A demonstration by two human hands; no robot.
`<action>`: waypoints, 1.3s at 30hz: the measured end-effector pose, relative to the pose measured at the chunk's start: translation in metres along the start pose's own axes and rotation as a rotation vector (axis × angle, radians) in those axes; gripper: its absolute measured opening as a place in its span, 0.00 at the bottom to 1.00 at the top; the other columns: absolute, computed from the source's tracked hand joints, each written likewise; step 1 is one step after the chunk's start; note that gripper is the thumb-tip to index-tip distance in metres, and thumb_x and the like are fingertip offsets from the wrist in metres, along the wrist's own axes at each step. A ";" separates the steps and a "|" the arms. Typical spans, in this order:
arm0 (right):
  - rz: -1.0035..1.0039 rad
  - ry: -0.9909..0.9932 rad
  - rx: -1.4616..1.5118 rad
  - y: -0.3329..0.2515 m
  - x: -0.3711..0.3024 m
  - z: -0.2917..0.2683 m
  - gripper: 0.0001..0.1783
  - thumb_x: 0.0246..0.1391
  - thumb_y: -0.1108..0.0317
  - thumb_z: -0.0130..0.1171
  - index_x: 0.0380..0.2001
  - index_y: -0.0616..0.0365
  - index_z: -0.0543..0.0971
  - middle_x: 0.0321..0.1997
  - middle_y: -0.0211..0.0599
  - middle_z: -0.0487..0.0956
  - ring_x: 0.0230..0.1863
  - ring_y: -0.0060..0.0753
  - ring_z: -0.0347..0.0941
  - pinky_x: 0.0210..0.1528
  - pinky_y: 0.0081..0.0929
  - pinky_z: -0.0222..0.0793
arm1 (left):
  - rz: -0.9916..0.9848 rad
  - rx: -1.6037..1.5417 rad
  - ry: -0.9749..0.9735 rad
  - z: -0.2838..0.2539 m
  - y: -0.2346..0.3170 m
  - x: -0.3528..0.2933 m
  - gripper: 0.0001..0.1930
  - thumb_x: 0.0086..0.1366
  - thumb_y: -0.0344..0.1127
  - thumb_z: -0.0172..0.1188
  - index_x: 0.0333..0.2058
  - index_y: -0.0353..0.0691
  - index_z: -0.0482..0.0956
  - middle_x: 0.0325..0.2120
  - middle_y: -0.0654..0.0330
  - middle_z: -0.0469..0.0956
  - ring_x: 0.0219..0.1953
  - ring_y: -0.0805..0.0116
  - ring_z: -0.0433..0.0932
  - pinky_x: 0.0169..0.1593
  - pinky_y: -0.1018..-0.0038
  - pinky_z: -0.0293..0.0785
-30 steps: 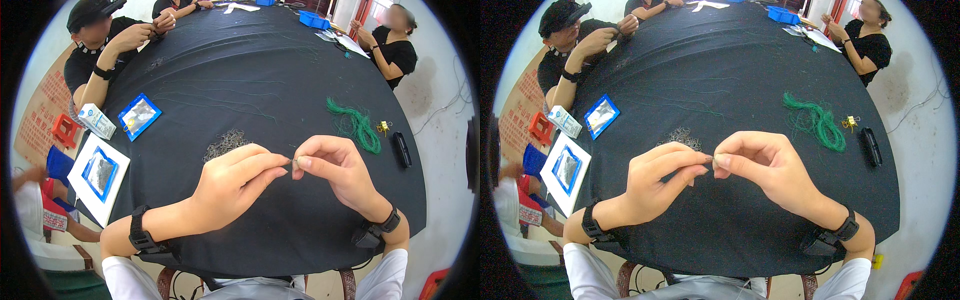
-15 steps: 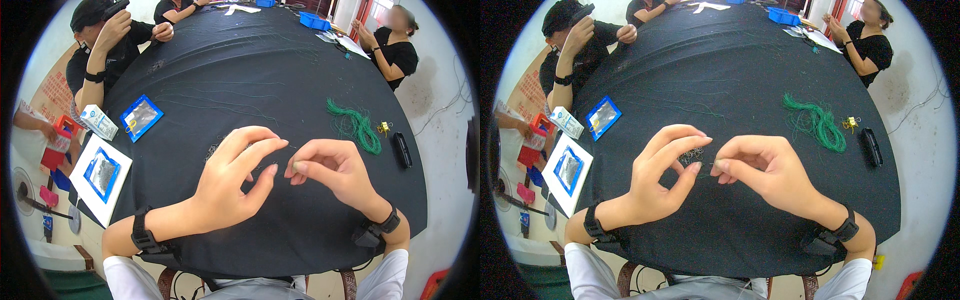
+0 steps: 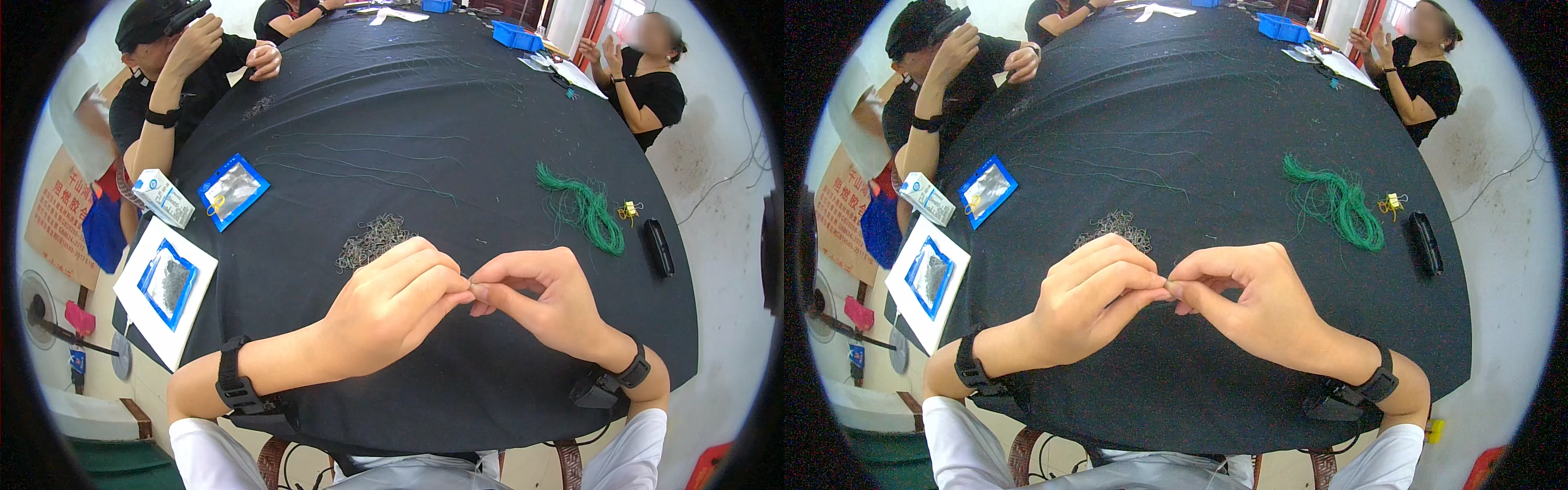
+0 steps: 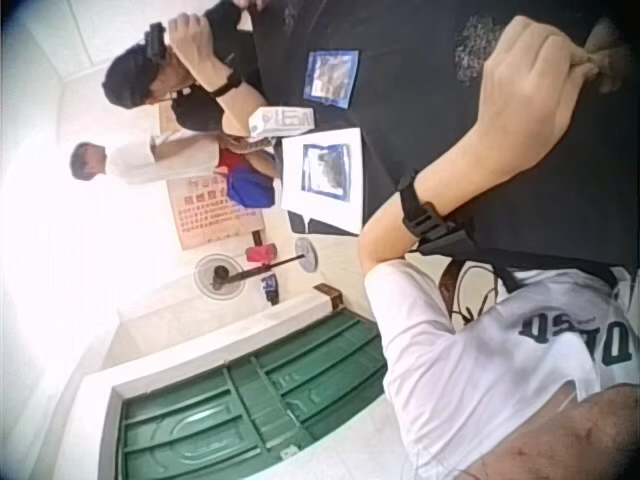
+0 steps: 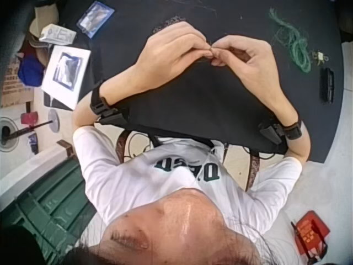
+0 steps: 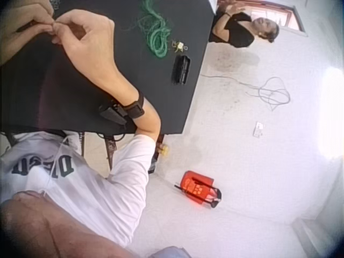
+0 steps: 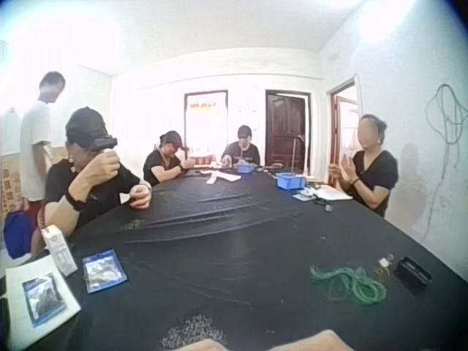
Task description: The person threads a thin green line through a small metal hook and a tiny metal ring, tying knots to secure the components together.
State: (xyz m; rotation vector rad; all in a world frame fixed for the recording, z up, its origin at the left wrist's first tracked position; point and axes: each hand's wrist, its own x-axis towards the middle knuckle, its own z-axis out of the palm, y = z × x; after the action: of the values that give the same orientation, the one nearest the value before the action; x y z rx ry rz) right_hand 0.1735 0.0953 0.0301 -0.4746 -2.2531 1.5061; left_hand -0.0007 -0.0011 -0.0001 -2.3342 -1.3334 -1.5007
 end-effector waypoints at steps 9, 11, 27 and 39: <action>-0.137 0.035 -0.236 0.010 0.001 0.003 0.05 0.52 0.77 0.55 0.32 0.64 0.79 0.24 0.42 0.80 0.28 0.30 0.80 0.29 0.23 0.73 | 0.021 0.123 -0.068 0.000 -0.002 -0.001 0.09 0.48 0.21 0.64 0.29 0.32 0.74 0.26 0.55 0.75 0.27 0.60 0.75 0.29 0.71 0.71; -0.183 0.050 -0.327 0.010 0.000 0.004 0.04 0.52 0.77 0.55 0.31 0.63 0.79 0.23 0.42 0.79 0.27 0.31 0.80 0.27 0.24 0.73 | -0.022 0.093 -0.082 0.001 -0.002 -0.001 0.08 0.50 0.21 0.62 0.29 0.33 0.74 0.26 0.56 0.74 0.28 0.58 0.75 0.29 0.71 0.71; -0.129 -0.098 0.793 0.023 0.028 -0.066 0.09 0.62 0.65 0.45 0.33 0.59 0.70 0.41 0.45 0.77 0.41 0.34 0.79 0.35 0.22 0.78 | -0.830 -0.667 -0.174 -0.013 -0.015 0.005 0.05 0.63 0.29 0.56 0.34 0.32 0.75 0.27 0.62 0.74 0.29 0.78 0.73 0.32 0.81 0.72; -0.223 0.182 0.825 0.033 0.027 -0.156 0.09 0.64 0.70 0.43 0.40 0.64 0.68 0.37 0.35 0.70 0.36 0.23 0.70 0.40 0.20 0.74 | -0.824 -0.644 -0.182 -0.010 -0.031 -0.003 0.05 0.63 0.30 0.56 0.32 0.33 0.76 0.26 0.63 0.74 0.28 0.79 0.72 0.30 0.81 0.71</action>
State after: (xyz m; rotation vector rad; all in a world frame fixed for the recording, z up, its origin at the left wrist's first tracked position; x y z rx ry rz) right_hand 0.2297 0.2450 0.0571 -0.0936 -1.3185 1.9777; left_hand -0.0297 0.0113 -0.0091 -2.4024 -2.3524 -2.2418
